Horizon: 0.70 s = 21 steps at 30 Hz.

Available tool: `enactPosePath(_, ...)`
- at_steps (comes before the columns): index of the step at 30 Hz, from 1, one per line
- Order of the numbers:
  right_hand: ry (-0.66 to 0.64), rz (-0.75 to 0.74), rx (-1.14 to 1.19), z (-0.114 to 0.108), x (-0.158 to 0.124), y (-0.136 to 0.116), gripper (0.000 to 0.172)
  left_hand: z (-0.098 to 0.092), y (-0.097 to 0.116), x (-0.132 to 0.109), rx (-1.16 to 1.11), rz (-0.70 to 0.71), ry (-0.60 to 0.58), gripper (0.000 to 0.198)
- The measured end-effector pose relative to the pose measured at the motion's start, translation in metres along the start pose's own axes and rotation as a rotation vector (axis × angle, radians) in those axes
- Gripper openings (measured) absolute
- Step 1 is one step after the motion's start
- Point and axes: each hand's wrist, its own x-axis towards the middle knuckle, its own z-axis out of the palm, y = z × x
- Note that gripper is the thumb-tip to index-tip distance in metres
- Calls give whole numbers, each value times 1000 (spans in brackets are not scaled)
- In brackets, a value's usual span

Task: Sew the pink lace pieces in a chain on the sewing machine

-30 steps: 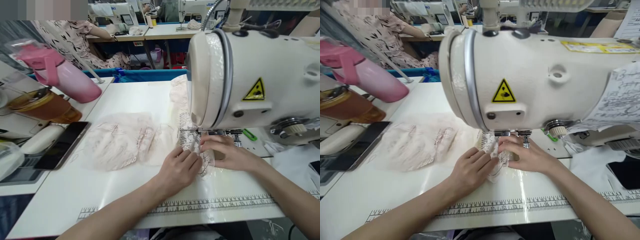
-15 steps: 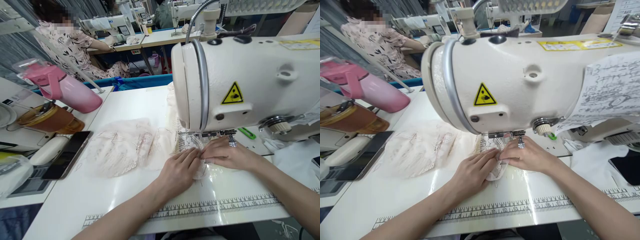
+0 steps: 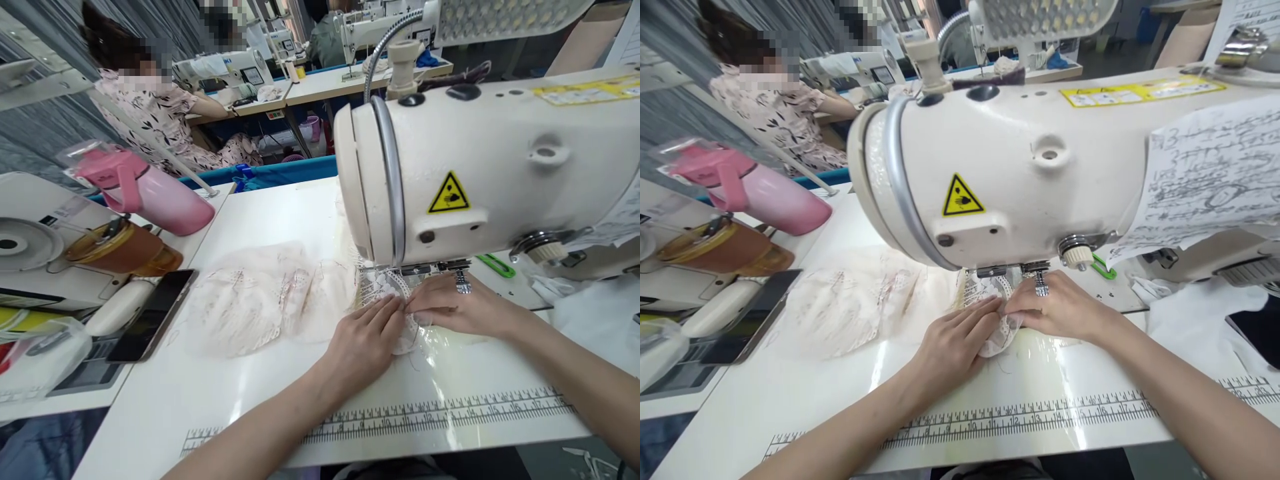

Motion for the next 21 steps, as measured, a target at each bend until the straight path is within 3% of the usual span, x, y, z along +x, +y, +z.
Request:
enactPosePath(11, 21, 76, -85, 3, -2, 2, 18, 3, -1, 0, -18, -34, 15, 31)
enactPosePath(21, -43, -29, -2, 9, 3, -10, 22, -2, -6, -5, 0, -69, -42, 18)
